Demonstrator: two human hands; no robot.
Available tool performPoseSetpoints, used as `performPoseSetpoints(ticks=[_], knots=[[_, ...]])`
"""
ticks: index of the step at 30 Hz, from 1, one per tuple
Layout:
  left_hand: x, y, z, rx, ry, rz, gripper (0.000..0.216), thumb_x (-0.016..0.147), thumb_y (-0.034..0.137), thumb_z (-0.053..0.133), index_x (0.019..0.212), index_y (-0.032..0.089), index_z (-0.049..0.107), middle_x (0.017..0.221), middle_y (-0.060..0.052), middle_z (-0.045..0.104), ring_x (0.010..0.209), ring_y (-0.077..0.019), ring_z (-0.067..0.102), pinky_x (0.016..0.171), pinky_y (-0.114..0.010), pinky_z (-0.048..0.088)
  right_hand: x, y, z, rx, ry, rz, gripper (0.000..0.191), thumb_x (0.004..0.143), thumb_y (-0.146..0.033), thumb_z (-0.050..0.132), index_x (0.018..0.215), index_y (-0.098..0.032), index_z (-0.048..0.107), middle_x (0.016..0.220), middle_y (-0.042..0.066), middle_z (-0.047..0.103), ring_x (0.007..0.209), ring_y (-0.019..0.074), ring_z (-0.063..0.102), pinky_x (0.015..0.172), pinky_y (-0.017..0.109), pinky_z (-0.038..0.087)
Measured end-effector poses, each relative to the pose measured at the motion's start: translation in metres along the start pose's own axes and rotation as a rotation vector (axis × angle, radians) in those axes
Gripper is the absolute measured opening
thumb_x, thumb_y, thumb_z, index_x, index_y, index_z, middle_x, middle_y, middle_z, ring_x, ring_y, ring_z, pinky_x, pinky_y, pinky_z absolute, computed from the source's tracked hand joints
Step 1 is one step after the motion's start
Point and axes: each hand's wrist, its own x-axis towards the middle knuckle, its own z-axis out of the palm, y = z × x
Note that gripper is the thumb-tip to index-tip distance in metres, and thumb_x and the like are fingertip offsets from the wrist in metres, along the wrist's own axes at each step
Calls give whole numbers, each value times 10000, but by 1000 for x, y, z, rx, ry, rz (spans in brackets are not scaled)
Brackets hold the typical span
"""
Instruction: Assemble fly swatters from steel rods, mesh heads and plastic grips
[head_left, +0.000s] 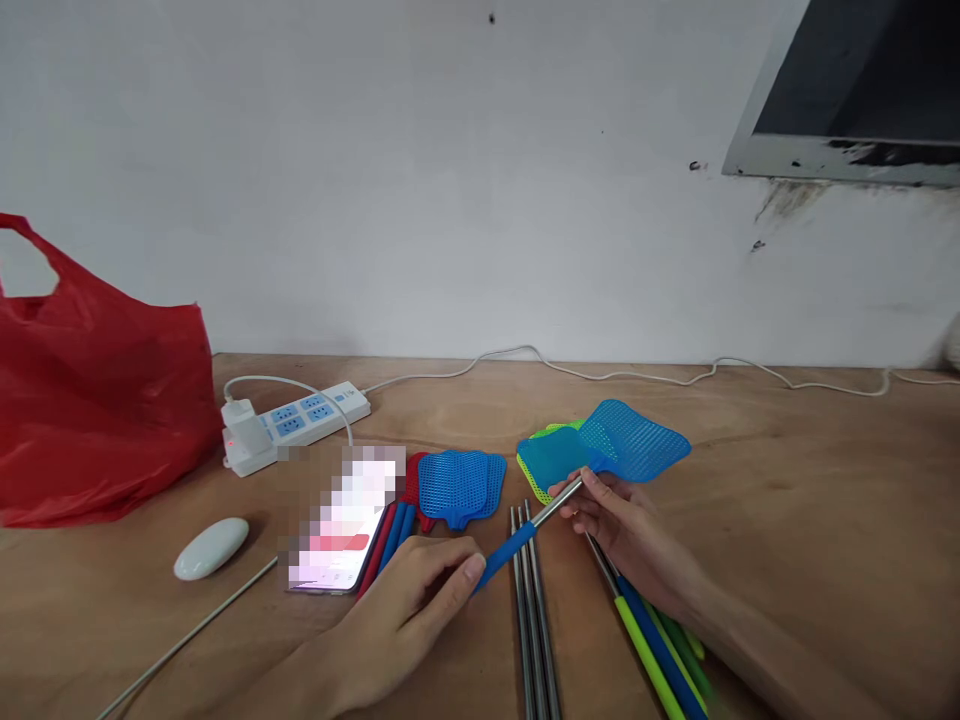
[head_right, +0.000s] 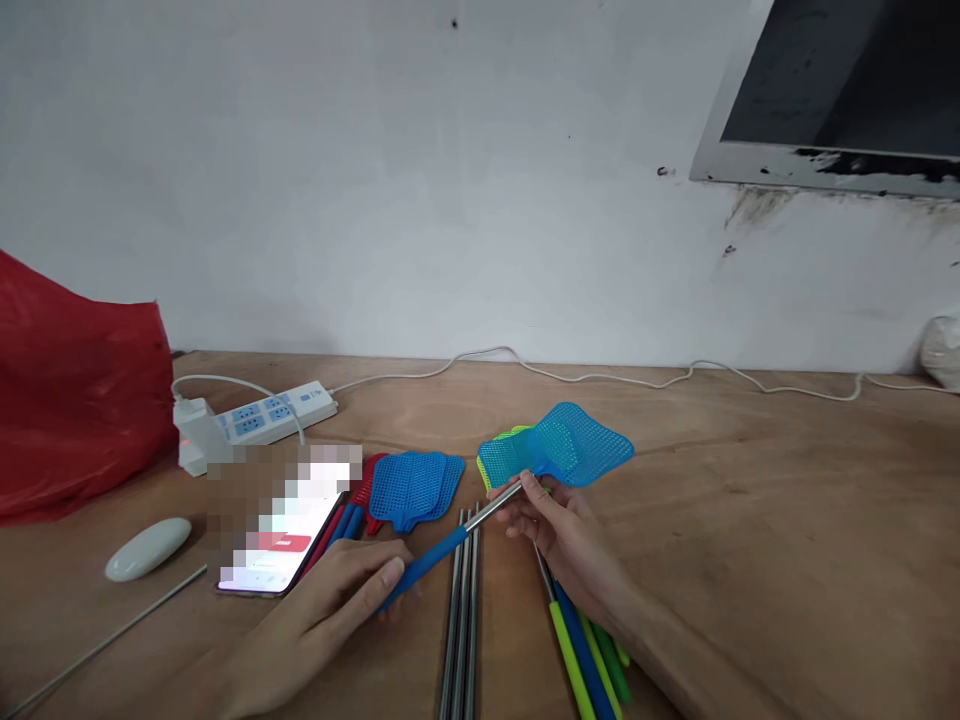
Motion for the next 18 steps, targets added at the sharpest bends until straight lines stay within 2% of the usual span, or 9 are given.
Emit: performPoseSetpoints(ticks=[5,8,18], knots=[[0,-5,4,109,-21,-44,444,1018,509,362,690,212,408,620,48,419,599,-142,447,579,-272,296,-4,2,3,2,-85,8,234,783,-407,800,854,-191,747,891,59,760,726,133,689,615,194,547],[0,-6,6,147,-16,-42,441,1022,504,345,699,213,421,634,39,459,621,-152,473,590,-274,305,-7,4,5,-1,-116,12,212,790,-392,798,864,-200,746,904,55,760,763,142,699,637,202,551],[-4,-7,8,159,-45,-56,451,1038,515,291,806,218,538,746,13,581,733,-179,549,682,-292,363,-8,8,3,-29,-131,-47,192,755,-384,824,811,-209,767,814,48,761,669,125,670,635,206,545]])
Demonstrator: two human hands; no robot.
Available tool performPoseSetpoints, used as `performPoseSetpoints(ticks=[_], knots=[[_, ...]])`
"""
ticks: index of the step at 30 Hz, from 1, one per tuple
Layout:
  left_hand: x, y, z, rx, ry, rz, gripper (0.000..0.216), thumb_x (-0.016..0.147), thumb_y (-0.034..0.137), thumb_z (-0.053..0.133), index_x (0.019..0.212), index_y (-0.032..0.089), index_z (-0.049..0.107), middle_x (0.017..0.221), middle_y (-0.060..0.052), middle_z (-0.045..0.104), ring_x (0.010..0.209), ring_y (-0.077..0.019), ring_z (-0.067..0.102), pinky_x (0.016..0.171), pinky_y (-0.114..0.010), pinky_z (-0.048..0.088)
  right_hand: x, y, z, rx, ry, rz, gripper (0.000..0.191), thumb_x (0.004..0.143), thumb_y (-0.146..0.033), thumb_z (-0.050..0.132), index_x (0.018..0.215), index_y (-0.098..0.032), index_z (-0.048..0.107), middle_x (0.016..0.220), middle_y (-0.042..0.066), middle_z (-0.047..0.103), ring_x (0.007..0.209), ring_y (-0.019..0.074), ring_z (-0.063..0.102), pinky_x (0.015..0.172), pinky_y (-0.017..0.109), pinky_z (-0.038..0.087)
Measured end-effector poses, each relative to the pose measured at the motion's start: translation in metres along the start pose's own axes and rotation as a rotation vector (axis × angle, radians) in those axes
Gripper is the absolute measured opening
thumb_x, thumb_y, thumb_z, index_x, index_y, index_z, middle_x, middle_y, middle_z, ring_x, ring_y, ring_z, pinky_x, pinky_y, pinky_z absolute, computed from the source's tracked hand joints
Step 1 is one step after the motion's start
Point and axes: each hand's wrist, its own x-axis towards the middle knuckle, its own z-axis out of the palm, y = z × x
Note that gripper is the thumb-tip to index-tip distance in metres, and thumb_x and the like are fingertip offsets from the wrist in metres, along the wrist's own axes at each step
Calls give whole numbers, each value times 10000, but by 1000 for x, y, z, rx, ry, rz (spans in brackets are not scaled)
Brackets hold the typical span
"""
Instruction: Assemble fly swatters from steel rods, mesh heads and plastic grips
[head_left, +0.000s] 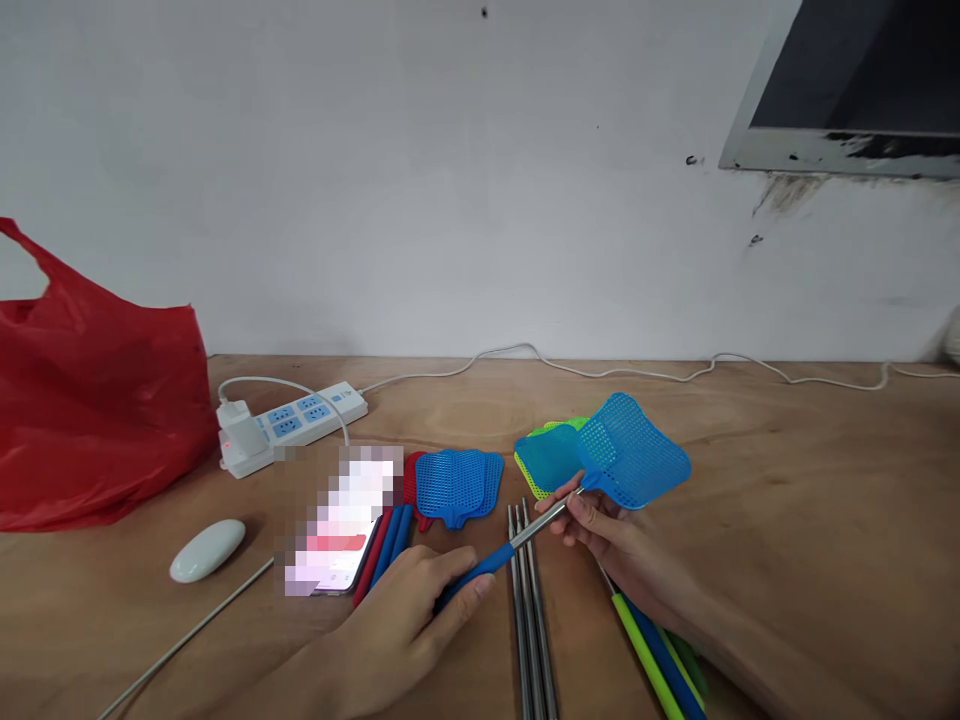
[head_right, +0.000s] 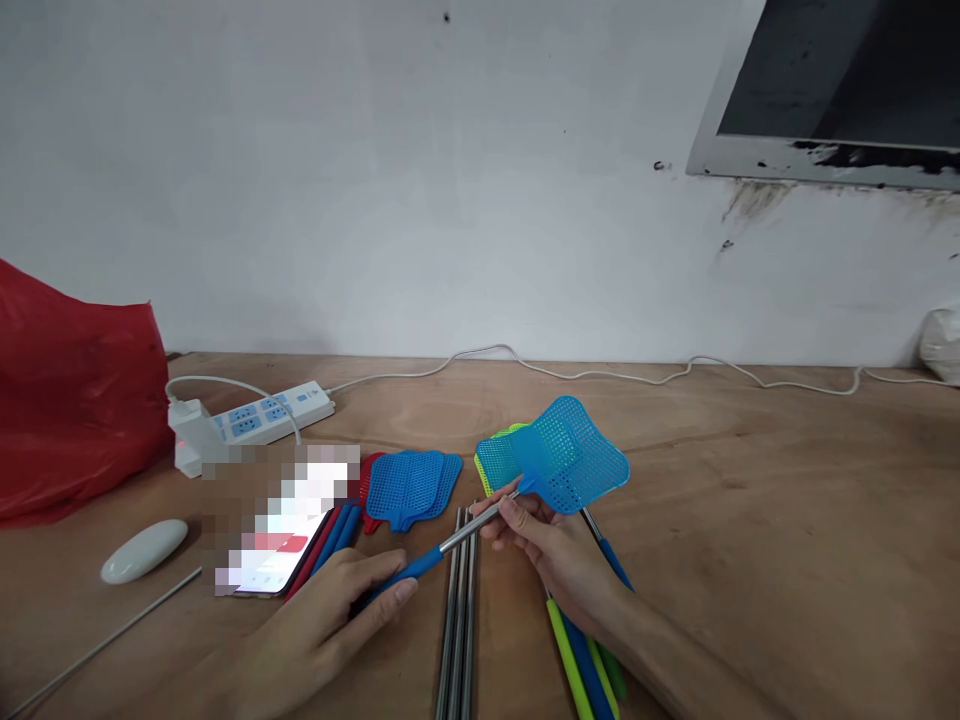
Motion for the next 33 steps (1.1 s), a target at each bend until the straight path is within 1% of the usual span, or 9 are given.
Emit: performPoseSetpoints(ticks=[5,9,15,18,21,25,27,30,33], knots=[[1,3,-3,4,-70,-38,489,1046,500,247,798,218,560,762,-6,614,771,-202,561,719,-313,372,-1,1,3,-2,19,-29,210,740,-396,834,777,-212,740,770,27,753,632,112,643,642,209,539],[2,6,-5,-6,-87,-45,511,1045,504,226,785,220,562,763,-9,614,788,-210,564,737,-319,377,-1,0,4,-2,25,-60,221,740,-404,831,770,-211,729,763,25,744,629,119,632,648,228,533],[-2,9,-4,4,-57,-62,539,1031,547,188,792,220,544,786,-20,598,796,-221,563,743,-335,394,1,2,3,3,30,-65,198,766,-394,814,804,-217,736,790,29,742,646,127,626,645,242,516],[-2,10,-3,15,-41,-73,541,1034,537,165,791,219,529,780,-20,591,780,-218,558,729,-335,398,2,1,3,3,44,-66,200,754,-389,825,801,-215,740,793,34,742,649,129,625,635,245,514],[0,10,-1,-8,-52,-56,526,1044,513,164,757,221,494,736,-5,583,731,-200,556,693,-319,397,3,0,3,6,53,-43,220,734,-392,839,792,-205,739,802,43,747,647,137,636,620,254,517],[2,4,5,-30,11,-7,479,1043,526,191,861,231,521,801,-6,620,760,-198,584,710,-313,405,2,2,5,-4,23,12,239,766,-407,809,854,-195,740,878,62,757,684,155,665,634,275,524],[2,1,8,-29,33,0,454,1037,541,208,903,237,517,795,-4,615,748,-197,585,705,-310,409,1,3,6,-4,15,17,234,786,-409,792,859,-193,737,887,63,756,688,155,668,640,281,522],[2,2,10,-33,25,4,438,1036,535,218,920,237,517,808,-12,617,758,-199,584,719,-310,424,-2,5,9,6,21,-2,223,769,-401,811,812,-199,727,837,46,751,655,143,653,636,278,517],[1,8,7,-74,-26,20,458,1039,520,210,876,227,522,824,-21,613,775,-196,566,744,-308,436,-4,3,11,12,9,-14,235,739,-404,835,773,-204,718,798,40,741,630,139,630,628,279,511]])
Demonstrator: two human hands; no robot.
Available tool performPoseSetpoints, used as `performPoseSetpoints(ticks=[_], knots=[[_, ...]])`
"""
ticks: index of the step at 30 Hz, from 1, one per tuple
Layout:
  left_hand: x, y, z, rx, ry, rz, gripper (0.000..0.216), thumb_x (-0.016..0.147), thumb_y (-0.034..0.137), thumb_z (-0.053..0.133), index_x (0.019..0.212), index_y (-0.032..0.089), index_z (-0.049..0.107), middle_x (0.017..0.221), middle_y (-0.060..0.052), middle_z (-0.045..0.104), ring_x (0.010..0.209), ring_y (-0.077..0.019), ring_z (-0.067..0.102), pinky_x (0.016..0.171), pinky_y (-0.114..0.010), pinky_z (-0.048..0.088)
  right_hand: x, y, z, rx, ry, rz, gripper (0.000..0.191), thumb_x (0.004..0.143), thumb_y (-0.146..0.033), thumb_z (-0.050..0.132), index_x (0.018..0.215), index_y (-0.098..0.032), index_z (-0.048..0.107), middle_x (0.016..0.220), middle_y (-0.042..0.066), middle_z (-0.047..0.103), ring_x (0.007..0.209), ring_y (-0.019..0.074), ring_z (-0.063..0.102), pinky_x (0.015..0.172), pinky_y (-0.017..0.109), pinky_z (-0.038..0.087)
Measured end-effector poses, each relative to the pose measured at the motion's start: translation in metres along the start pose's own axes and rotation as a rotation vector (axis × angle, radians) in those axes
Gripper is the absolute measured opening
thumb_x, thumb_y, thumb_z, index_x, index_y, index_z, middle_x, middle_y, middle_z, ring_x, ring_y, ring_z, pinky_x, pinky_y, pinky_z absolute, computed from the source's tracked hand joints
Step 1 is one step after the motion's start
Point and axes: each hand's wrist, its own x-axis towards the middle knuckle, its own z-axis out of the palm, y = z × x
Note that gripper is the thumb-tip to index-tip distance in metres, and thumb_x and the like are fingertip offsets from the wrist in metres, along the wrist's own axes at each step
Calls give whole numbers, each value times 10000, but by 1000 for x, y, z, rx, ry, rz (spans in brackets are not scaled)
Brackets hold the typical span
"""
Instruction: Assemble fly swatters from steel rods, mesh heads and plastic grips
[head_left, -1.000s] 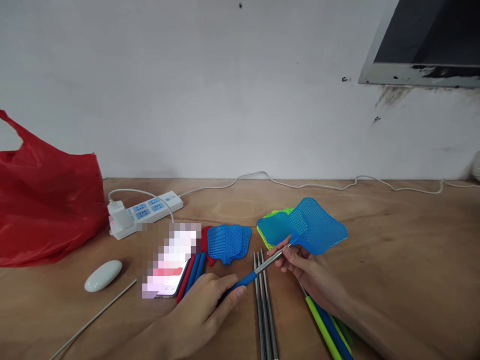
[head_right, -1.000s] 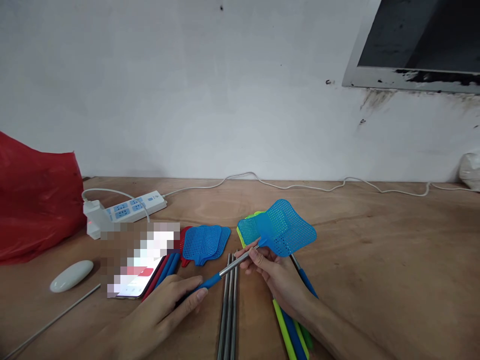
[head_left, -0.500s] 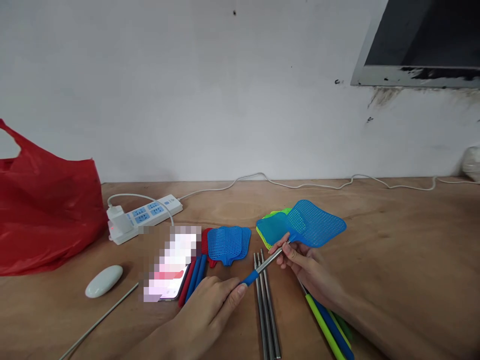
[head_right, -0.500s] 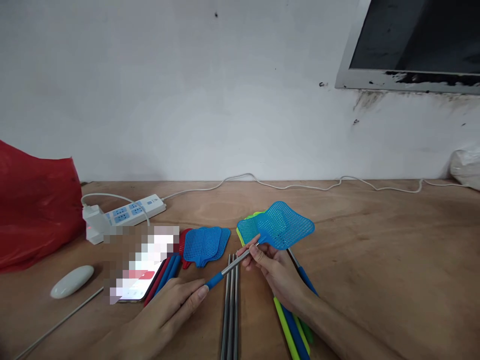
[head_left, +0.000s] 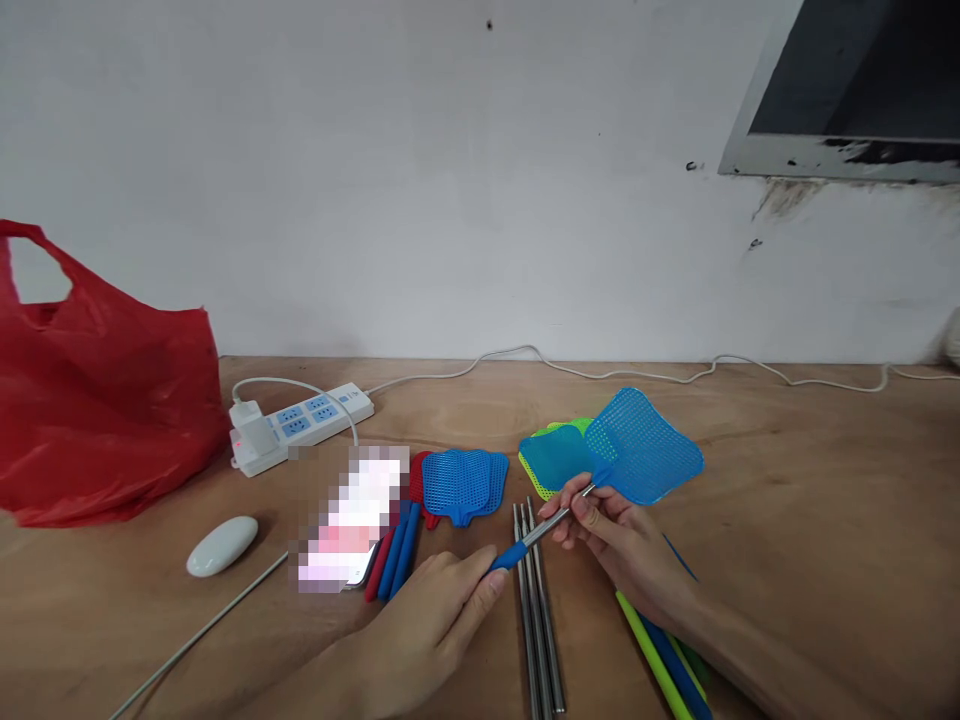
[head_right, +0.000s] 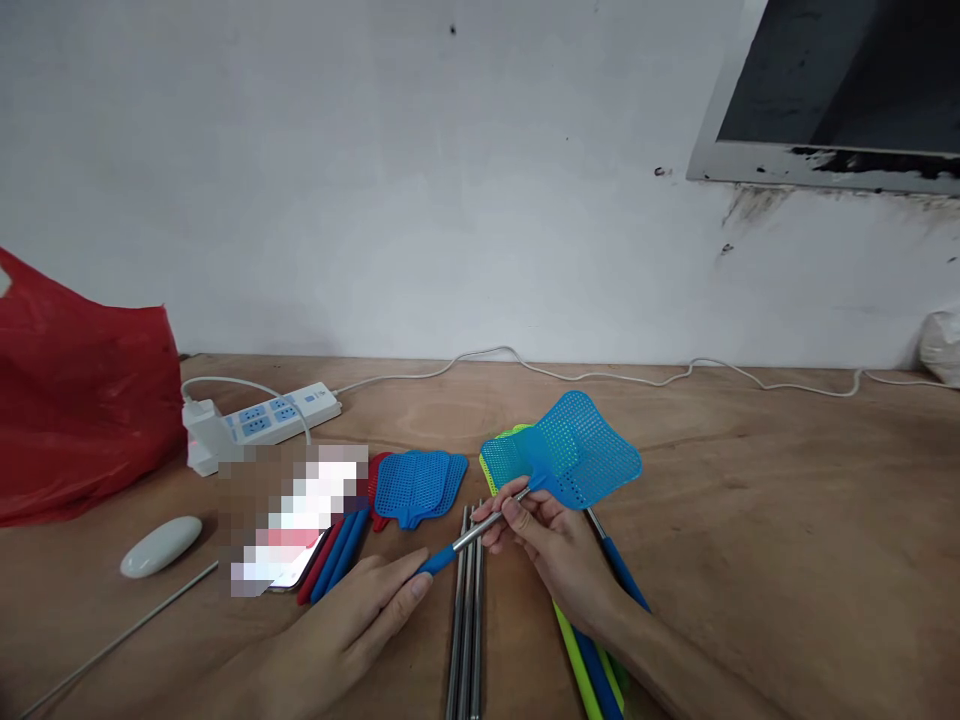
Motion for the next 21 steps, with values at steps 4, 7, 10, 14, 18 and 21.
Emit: performPoseSetpoints(ticks=[4,7,10,14,18,21], knots=[[-1,6,-7,-204,-62,-44,536,1020,587,200,716,221,447,702,14,509,718,-165,502,723,-276,430,0,-7,-3,14,27,-25,238,717,-394,853,734,-201,716,785,38,720,629,130,596,600,260,490],[-2,6,-10,-366,-93,-139,581,990,653,193,651,220,381,637,32,415,638,-145,434,659,-259,421,7,-13,-13,56,180,-124,242,686,-381,874,713,-207,708,769,11,695,595,105,548,576,233,475],[-2,4,-9,-325,-29,-163,548,983,636,257,684,217,443,695,21,473,692,-155,486,684,-263,428,14,-18,-24,112,321,-198,275,646,-371,895,675,-202,679,717,-8,661,560,86,498,512,197,438],[3,3,-11,16,120,-58,405,993,484,363,729,212,506,721,5,548,709,-178,541,677,-289,397,18,-18,-28,78,359,-153,279,689,-402,859,711,-195,673,660,-14,621,510,79,446,426,187,368],[8,-8,-19,291,245,-116,236,982,376,391,1032,222,562,657,22,566,588,-191,552,557,-288,310,16,-15,-25,21,336,-100,286,716,-413,839,709,-187,664,667,-6,632,497,77,456,430,201,375],[9,-17,-27,449,309,-189,372,975,322,366,1332,231,424,660,24,600,588,-222,610,546,-290,291,15,-14,-23,4,330,-78,297,706,-416,845,701,-186,657,668,-7,634,492,71,463,429,196,368]])
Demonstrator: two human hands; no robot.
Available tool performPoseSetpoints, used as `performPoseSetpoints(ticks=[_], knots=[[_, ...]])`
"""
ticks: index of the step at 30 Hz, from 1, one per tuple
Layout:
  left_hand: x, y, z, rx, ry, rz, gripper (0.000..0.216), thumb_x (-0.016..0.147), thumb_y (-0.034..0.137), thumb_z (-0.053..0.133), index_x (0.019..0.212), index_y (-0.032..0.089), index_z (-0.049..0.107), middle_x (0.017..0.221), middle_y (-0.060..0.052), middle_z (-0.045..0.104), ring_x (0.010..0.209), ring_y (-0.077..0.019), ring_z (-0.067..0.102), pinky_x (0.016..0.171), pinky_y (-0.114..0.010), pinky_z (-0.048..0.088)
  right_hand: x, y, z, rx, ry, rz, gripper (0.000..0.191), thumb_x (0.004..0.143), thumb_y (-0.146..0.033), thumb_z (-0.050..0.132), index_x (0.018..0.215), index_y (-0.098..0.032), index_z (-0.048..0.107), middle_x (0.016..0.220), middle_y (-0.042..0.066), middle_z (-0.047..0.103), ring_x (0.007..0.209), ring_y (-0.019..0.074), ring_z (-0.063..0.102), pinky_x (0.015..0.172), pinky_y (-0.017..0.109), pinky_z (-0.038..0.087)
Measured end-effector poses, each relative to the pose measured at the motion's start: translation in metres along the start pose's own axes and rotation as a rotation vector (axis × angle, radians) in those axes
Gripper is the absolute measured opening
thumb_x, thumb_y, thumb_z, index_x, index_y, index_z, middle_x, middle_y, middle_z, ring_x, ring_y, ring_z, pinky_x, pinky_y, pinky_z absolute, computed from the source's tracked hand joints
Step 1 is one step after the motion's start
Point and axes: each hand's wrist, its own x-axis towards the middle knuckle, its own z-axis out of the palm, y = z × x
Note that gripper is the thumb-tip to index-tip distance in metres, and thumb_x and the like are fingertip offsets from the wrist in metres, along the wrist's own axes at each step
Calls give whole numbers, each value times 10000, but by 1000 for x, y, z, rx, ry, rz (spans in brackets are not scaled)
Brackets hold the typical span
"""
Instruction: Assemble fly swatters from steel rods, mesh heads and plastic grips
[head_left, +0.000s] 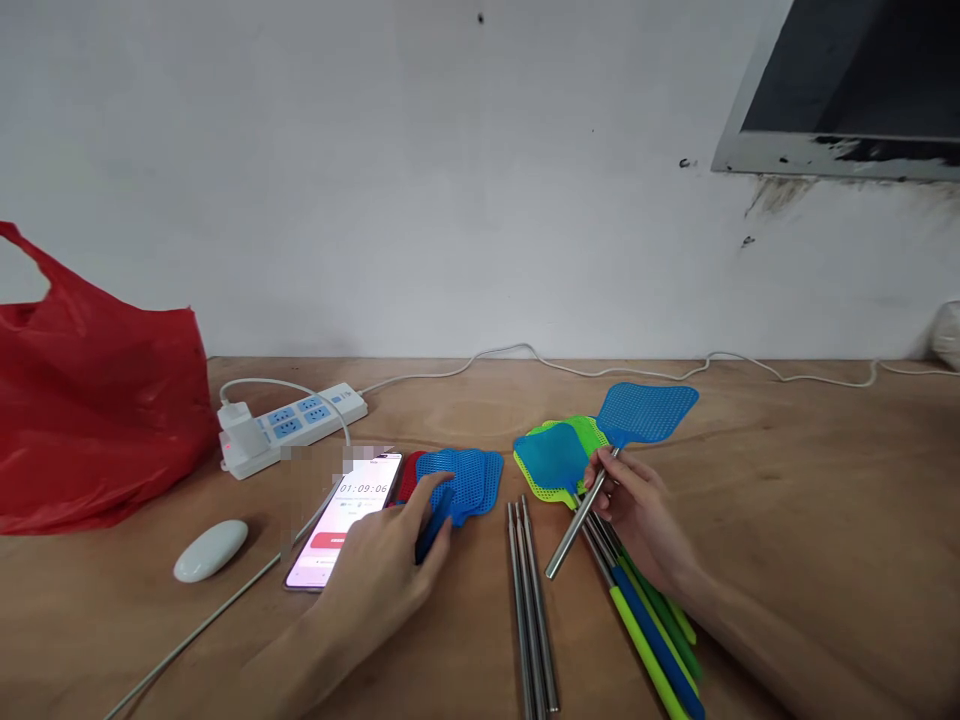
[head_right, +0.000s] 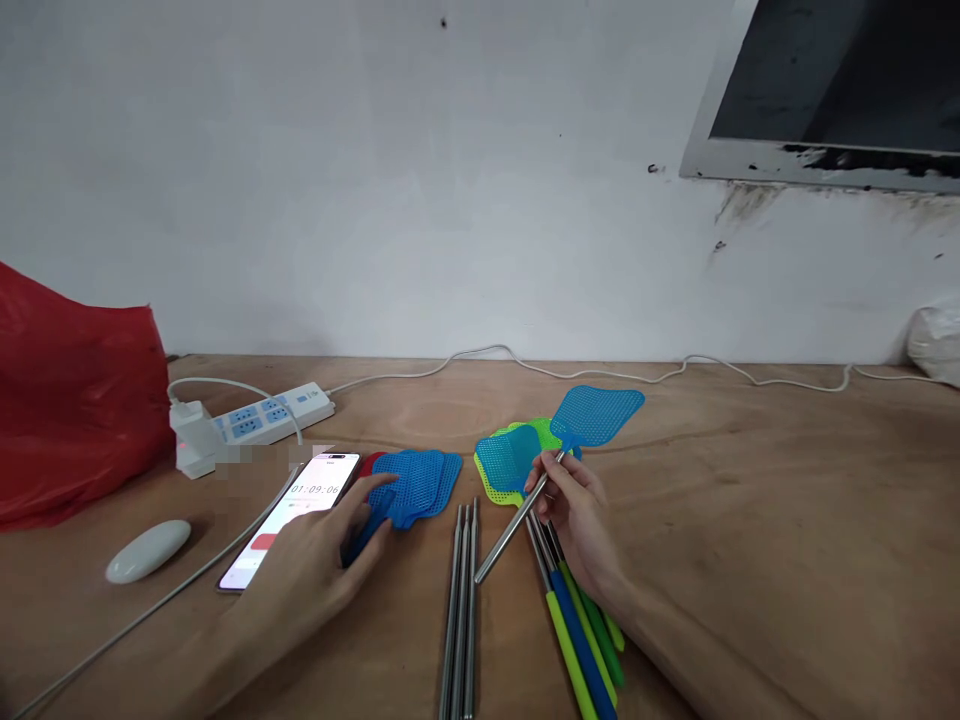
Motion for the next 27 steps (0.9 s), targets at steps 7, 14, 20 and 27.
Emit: performPoseSetpoints(ticks=[7,14,20,27], knots=[[7,-9,-4,183,-30,-44,268,971,299,392,1200,235,516,652,9,647,620,-234,662,543,-281,286,-1,3,2,-39,0,30,332,685,-445,847,707,-180,648,653,-2,630,472,74,458,414,209,338],[9,-7,-7,298,-110,-100,251,963,299,438,1170,223,559,751,-37,713,711,-265,701,567,-286,369,-4,5,4,-73,-10,62,325,693,-443,838,708,-176,653,653,4,629,478,81,456,425,211,330],[9,-5,-8,370,-125,-102,291,967,324,437,1201,214,570,900,-87,750,794,-293,718,613,-314,433,-7,3,8,-125,-9,69,363,675,-503,829,707,-187,653,586,-15,584,444,76,386,392,212,246],[8,-4,-7,397,-151,-90,278,986,320,393,1119,196,604,838,-100,750,770,-312,726,584,-313,425,-8,6,4,-45,-124,118,342,812,-536,672,736,-204,638,461,-65,418,388,66,268,375,216,185]])
